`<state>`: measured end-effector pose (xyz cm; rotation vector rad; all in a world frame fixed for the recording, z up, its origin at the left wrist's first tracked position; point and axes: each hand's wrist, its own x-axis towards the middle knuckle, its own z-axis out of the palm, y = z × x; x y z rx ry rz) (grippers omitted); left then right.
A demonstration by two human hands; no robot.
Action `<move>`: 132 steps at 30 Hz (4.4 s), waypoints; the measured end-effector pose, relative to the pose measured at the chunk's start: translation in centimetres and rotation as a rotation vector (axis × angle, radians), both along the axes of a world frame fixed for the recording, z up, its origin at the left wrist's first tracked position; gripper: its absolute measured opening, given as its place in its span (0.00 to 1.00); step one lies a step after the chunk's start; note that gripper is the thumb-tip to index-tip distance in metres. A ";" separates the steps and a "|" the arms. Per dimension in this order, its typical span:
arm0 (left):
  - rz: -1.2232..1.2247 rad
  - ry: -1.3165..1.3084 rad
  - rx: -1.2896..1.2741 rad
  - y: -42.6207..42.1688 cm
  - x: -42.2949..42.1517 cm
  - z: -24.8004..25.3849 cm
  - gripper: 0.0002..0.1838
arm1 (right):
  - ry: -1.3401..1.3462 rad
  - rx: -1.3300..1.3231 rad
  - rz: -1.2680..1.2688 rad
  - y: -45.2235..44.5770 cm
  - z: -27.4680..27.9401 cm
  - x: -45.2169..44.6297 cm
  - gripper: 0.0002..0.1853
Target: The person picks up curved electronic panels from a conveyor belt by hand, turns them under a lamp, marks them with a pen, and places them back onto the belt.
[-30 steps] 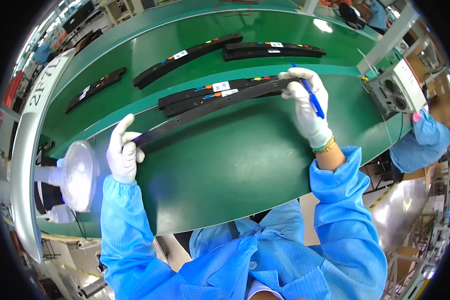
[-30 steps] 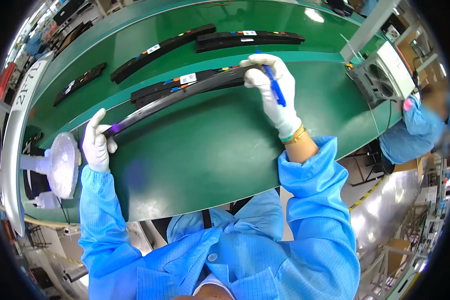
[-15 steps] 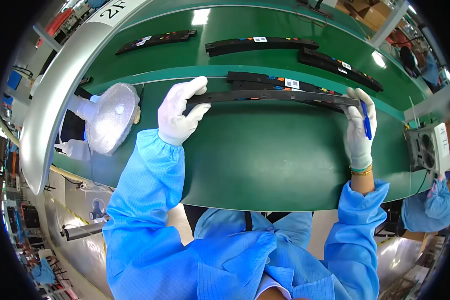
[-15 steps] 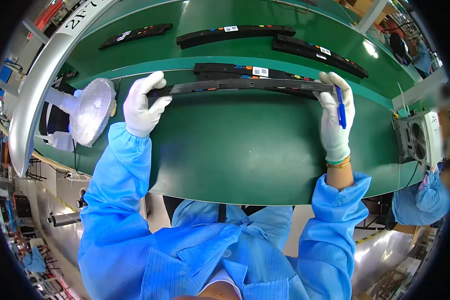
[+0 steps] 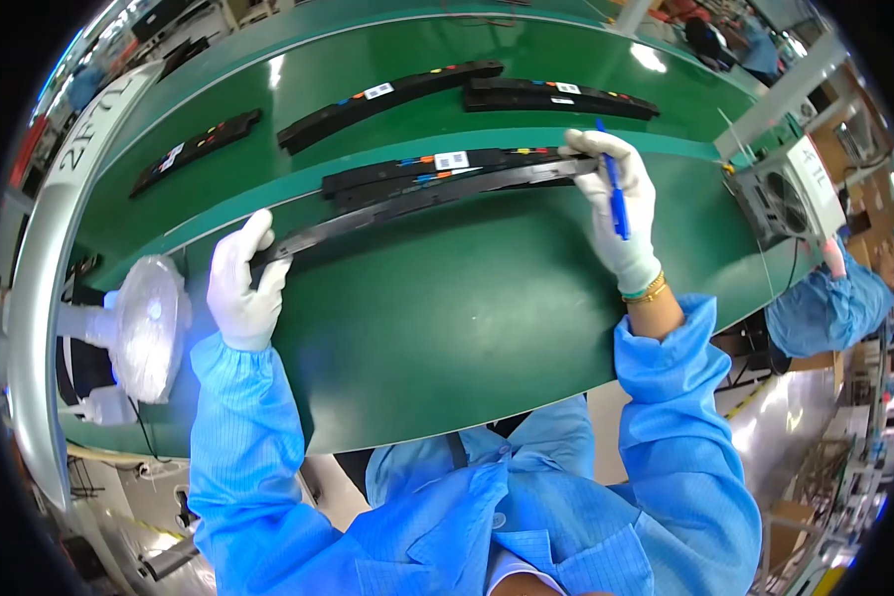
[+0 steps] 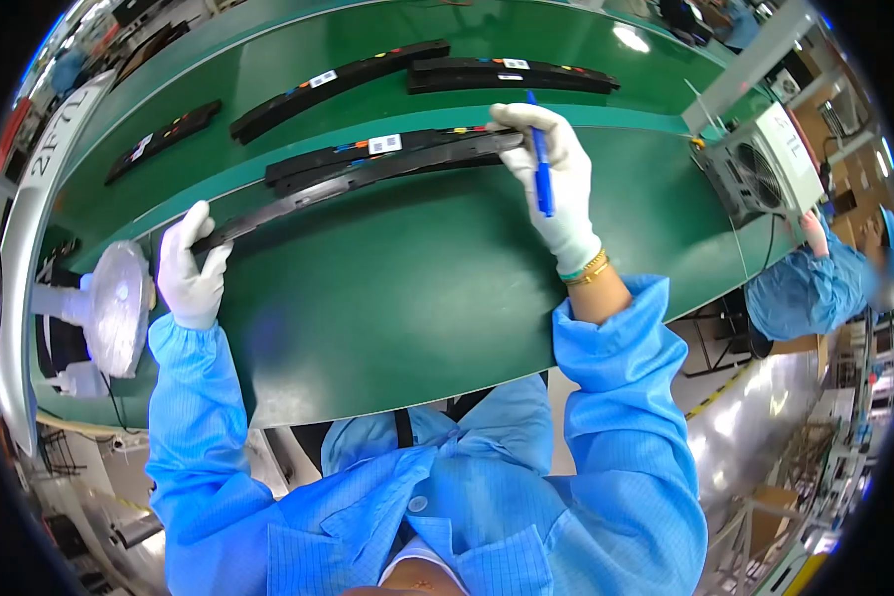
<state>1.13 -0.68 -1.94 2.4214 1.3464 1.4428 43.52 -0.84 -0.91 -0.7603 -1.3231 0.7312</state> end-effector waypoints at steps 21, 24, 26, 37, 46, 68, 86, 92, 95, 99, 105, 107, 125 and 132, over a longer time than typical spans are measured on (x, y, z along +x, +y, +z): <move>0.111 0.210 0.302 -0.5 1.0 1.0 0.39 | -0.050 0.101 -0.015 -0.5 -0.1 -0.3 0.16; 0.157 0.232 0.269 -1.0 1.5 1.6 0.38 | -0.001 0.015 0.101 -0.6 0.2 0.1 0.19; 0.109 0.243 0.264 -0.8 1.4 1.8 0.36 | 0.055 -0.104 0.077 -0.7 0.2 0.3 0.21; 0.300 0.339 0.314 -3.3 -3.4 5.4 0.28 | 0.013 -0.128 -0.095 -0.2 -0.1 0.0 0.18; 0.713 0.189 0.227 -10.8 -14.3 8.2 0.22 | -0.120 -0.079 -0.116 -0.6 0.1 -0.6 0.18; 0.751 0.251 0.347 -14.2 -17.1 8.8 0.23 | -0.099 -0.082 -0.151 -0.5 0.8 -1.1 0.16; -0.162 0.354 -0.100 5.9 11.6 0.5 0.23 | -0.118 -0.103 -0.064 -0.7 0.9 -1.0 0.10; -0.170 0.358 -0.087 6.1 11.4 0.3 0.23 | -0.047 -0.245 0.013 0.5 0.8 -1.8 0.08; -0.159 0.368 -0.104 6.0 11.6 0.5 0.23 | -0.127 -0.253 0.013 0.5 1.4 -3.0 0.06; -0.158 0.364 -0.081 5.9 11.7 0.5 0.23 | -0.203 -0.234 -0.008 1.1 0.7 -2.9 0.05; -0.150 0.376 -0.102 5.8 11.8 0.7 0.23 | -0.317 -0.214 -0.021 1.3 0.5 -2.9 0.05; -0.174 0.362 -0.069 5.9 11.6 0.6 0.23 | -0.229 -0.219 -0.015 1.1 0.6 -2.9 0.05; 0.237 0.367 -0.299 22.5 8.5 6.4 0.18 | -0.052 0.095 -0.141 1.1 0.5 -1.9 0.11; -0.002 0.417 -0.423 27.9 4.0 0.7 0.19 | 0.055 0.011 -0.041 1.5 0.0 -1.3 0.14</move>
